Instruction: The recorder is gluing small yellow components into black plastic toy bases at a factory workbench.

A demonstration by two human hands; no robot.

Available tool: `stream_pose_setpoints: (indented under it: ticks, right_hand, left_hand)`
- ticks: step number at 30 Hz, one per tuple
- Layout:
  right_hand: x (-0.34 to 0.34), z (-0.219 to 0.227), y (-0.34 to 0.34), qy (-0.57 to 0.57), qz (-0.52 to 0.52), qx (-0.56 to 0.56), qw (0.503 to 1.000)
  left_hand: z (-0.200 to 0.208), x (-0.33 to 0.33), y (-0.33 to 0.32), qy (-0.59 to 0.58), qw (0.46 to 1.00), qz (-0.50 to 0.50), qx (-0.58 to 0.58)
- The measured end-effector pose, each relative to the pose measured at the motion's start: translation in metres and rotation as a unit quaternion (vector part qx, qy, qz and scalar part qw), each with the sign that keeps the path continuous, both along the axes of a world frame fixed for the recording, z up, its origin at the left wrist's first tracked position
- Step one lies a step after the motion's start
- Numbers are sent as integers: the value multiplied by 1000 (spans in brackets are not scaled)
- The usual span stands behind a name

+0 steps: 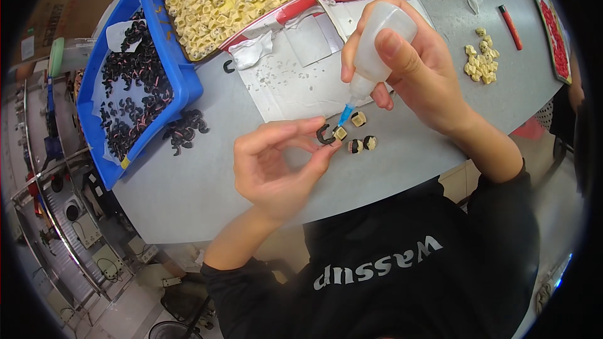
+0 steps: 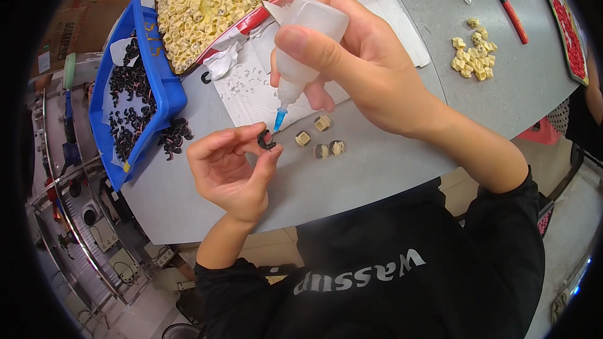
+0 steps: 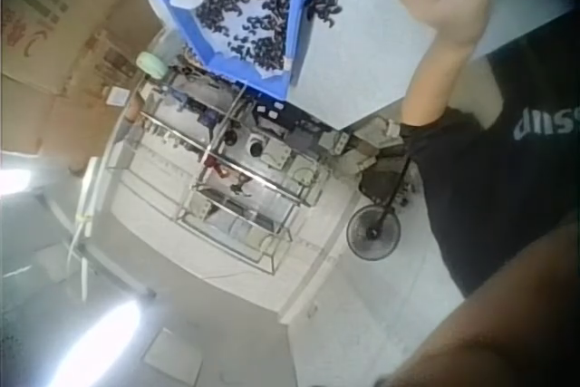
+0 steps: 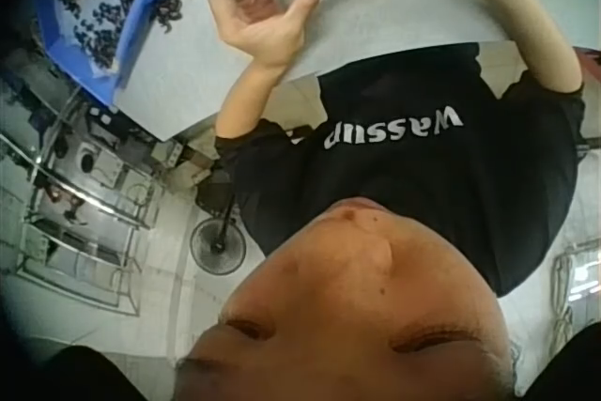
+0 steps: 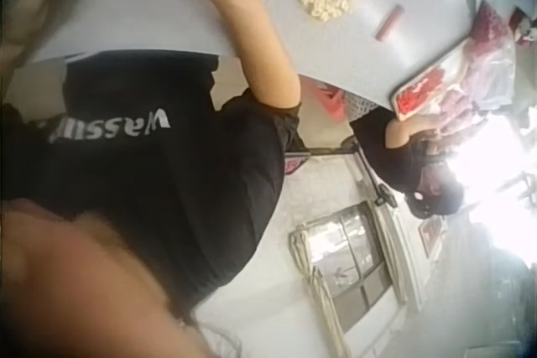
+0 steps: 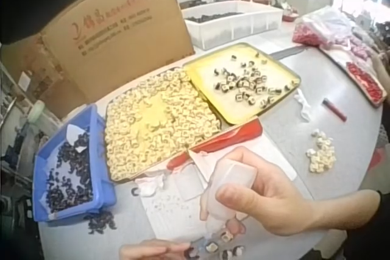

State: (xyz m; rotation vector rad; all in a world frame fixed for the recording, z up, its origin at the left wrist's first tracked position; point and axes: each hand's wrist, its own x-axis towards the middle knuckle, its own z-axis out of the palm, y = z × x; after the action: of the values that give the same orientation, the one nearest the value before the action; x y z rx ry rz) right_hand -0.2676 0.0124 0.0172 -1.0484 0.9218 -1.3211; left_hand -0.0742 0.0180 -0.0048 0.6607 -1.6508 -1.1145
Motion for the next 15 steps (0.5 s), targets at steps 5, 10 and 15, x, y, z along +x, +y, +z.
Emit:
stream_pose_setpoints:
  ticks: [5,10,15]
  right_hand:
    - [-1,-1,0,5,-12,-3,1000]
    - [1,-1,0,4,-13,-6,1000]
    - [1,-3,0,4,-10,-11,1000]
  left_hand:
    - [0,3,1,-12,1000,-9,5]
    - [1,1,1,-16,1000,-17,5]
    - [1,0,1,-17,1000,-16,1]
